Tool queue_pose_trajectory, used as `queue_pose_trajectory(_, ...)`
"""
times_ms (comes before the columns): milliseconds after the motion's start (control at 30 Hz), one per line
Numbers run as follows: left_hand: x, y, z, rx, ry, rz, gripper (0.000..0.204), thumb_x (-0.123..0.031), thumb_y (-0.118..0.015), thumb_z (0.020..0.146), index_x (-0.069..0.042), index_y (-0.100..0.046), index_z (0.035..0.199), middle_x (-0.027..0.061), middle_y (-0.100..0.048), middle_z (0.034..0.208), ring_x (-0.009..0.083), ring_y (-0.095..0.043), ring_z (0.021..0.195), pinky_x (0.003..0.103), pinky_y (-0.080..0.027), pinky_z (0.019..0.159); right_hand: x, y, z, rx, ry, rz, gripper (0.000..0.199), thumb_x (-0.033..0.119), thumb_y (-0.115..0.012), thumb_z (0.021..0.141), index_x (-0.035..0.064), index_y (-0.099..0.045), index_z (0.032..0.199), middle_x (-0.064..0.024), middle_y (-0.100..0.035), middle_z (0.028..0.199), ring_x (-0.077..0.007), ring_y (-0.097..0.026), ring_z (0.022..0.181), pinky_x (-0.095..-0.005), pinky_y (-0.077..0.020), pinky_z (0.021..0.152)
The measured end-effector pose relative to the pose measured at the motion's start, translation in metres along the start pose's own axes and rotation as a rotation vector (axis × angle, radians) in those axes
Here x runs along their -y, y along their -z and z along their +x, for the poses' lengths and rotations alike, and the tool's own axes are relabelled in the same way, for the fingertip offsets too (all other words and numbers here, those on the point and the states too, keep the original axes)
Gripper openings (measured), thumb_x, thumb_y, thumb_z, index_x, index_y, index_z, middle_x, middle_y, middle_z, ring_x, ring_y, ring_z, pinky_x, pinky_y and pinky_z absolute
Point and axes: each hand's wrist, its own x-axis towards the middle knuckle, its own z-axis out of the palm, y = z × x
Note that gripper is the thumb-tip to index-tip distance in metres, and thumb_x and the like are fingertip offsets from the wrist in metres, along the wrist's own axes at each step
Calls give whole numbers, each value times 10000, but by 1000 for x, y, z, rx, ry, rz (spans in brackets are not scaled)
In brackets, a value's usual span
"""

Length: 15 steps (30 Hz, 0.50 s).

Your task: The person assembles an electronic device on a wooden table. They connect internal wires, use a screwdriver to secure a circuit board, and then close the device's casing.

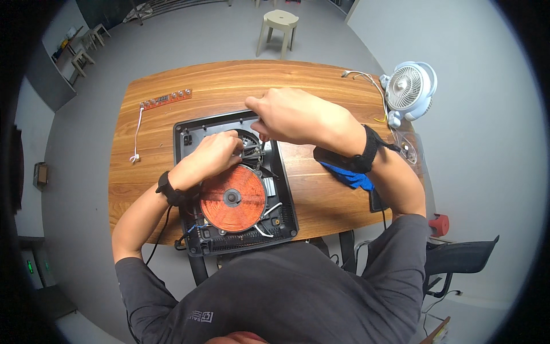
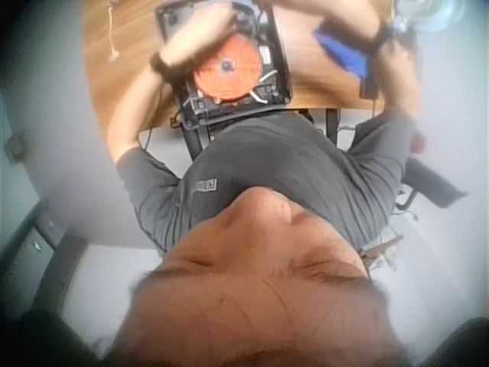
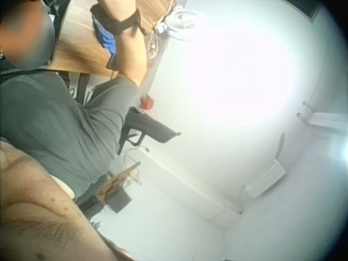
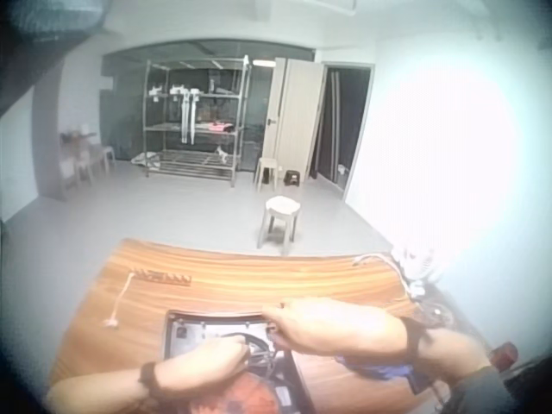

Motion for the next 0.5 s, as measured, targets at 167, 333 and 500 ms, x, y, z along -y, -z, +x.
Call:
queue_pose_trajectory(167, 3, -3, -1, -17, -20, -8, 263, -139, -792, 817, -16, -746, 1045, 159, -695, 1046, 387, -692, 1001, 479, -574, 851, 2, 4, 2, 40, -122, -71, 344, 303, -692, 957, -30, -607, 949, -209, -685, 730, -447, -682, 770, -514, -547, 692)
queue_pose_trajectory(333, 3, 0, 2, 15, -16, -15, 279, -142, -794, 814, -8, -738, 1052, 166, -696, 1059, 392, -691, 1003, 475, -573, 848, 0, 5, -3, 63, -81, -91, 367, 309, -729, 919, -39, -615, 938, -230, -685, 746, -445, -689, 781, -507, -554, 699)
queue_pose_trajectory(500, 11, 15, -12, -56, -53, -71, 311, -140, -799, 824, -27, -728, 1105, 169, -700, 1066, 385, -697, 994, 461, -573, 858, -2, 1, 0, 83, -68, -91, 361, 288, -750, 892, -47, -620, 929, -240, -686, 762, -446, -689, 787, -506, -556, 711)
